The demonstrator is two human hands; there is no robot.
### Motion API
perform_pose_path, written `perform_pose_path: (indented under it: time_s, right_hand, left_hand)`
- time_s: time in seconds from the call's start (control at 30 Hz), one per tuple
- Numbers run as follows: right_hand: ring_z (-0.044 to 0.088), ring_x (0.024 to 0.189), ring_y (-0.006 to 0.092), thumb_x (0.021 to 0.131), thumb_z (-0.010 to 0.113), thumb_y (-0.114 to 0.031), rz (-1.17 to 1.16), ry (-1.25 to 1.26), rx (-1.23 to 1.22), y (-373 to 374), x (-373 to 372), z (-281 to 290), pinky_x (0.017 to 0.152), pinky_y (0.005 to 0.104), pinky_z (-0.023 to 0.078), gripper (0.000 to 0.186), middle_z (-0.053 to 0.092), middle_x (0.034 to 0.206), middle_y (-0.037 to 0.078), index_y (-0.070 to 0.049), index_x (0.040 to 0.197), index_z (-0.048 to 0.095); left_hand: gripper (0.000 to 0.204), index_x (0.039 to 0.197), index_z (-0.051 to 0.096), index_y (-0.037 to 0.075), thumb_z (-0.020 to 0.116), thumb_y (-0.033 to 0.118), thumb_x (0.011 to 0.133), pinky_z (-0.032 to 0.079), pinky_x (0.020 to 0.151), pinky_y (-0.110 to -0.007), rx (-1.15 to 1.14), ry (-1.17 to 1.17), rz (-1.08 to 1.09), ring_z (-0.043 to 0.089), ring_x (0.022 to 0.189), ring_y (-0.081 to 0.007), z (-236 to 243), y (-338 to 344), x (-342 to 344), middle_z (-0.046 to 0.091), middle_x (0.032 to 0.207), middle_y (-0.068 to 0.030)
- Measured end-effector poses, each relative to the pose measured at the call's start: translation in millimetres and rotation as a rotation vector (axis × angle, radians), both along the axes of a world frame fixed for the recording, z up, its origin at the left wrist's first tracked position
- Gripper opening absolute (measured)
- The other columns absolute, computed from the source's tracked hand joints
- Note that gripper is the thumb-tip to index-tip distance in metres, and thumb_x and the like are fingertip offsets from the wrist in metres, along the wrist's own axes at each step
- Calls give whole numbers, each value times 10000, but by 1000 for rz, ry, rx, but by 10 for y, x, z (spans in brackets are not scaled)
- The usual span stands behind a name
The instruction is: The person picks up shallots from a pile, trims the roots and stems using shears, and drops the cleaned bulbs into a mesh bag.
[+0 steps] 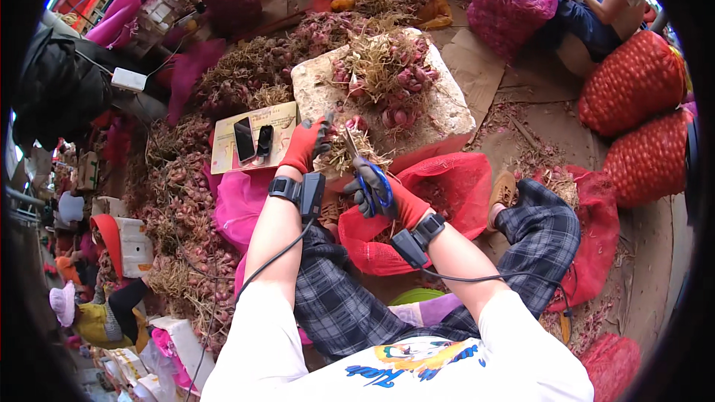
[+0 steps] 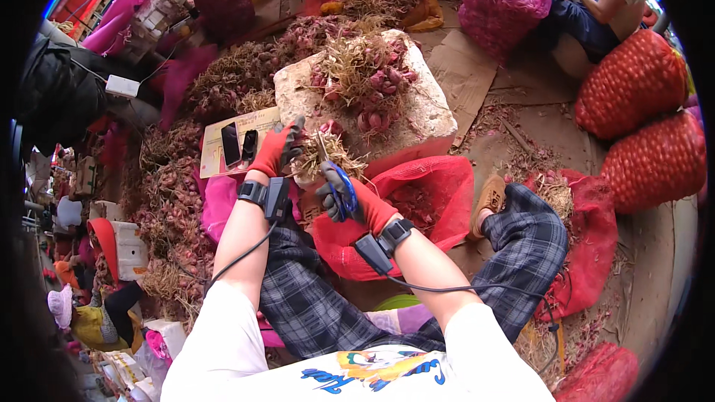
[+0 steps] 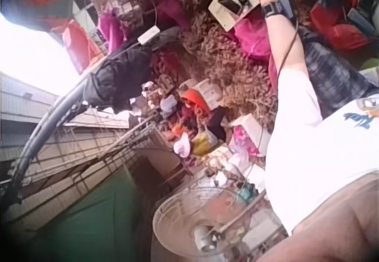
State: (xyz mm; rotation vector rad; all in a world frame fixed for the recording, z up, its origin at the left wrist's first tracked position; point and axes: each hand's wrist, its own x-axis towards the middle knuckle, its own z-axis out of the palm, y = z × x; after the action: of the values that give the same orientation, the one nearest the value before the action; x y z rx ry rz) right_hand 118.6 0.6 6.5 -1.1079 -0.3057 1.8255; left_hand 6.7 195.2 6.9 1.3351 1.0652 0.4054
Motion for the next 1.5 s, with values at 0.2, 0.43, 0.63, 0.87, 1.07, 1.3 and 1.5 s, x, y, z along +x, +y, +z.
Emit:
perform_pose_path:
  time_s: [0.2, 0.43, 0.63, 0.87, 1.07, 1.3, 1.5]
  right_hand:
    - [431, 372, 115, 841, 523, -578, -145, -60, -39, 183, 123, -115, 351, 242, 346, 585, 452, 512, -8, 3, 838, 591]
    - [513, 457, 129, 830, 445, -660, 23, -36, -44, -21, 0, -154, 427, 271, 417, 718, 505, 575, 15, 35, 944, 587]
    - [456, 409, 113, 843, 478, -617, -114, -161, -45, 209, -36, -35, 370, 250, 359, 641, 482, 558, 6, 14, 862, 593]
    - [466, 406, 135, 800, 421, -715, 10, -136, -45, 74, -55, -11, 399, 259, 382, 813, 489, 559, 16, 60, 988, 581]
    - [461, 438, 130, 762, 416, -763, 23, 209, -66, 293, -163, -86, 412, 250, 388, 845, 512, 600, 22, 46, 954, 568]
    - [453, 395, 134, 774, 641, -551, -297, -187, -83, 936, 35, -115, 369, 270, 342, 496, 502, 551, 29, -61, 715, 582]
    - [461, 412, 111, 815, 588, -534, -78, -134, 123, 725, 430, -144, 379, 249, 344, 492, 503, 566, 8, -42, 829, 595]
  left_hand:
    - [351, 1044, 582, 82, 575, 393, 882, 418, 526, -213, -140, -120, 76, 544, 651, -71, 5, 65, 49, 629, 873, -15]
    - [358, 963, 569, 99, 508, 446, 899, 386, 533, -181, -272, -200, 28, 496, 601, -73, 20, 120, 38, 625, 860, -18]
    - [263, 944, 570, 139, 559, 396, 885, 389, 544, -214, -207, -120, 121, 467, 572, -75, 152, -12, 52, 552, 748, 29]
    - [209, 869, 554, 151, 619, 349, 854, 359, 499, -250, -381, -357, 96, 411, 519, -66, -53, 191, -97, 532, 725, 44]
    - [223, 933, 586, 132, 602, 336, 845, 458, 596, -275, -430, -352, 37, 536, 630, -108, -235, 338, -173, 617, 832, -7]
    - [165, 833, 523, 131, 562, 284, 881, 376, 577, -210, -422, -568, 111, 371, 545, -56, 16, 223, -74, 441, 661, 61]
    - [368, 1209, 475, 42, 544, 110, 855, 465, 924, -434, -531, -908, 92, 573, 884, -209, 358, 108, -248, 561, 971, -86]
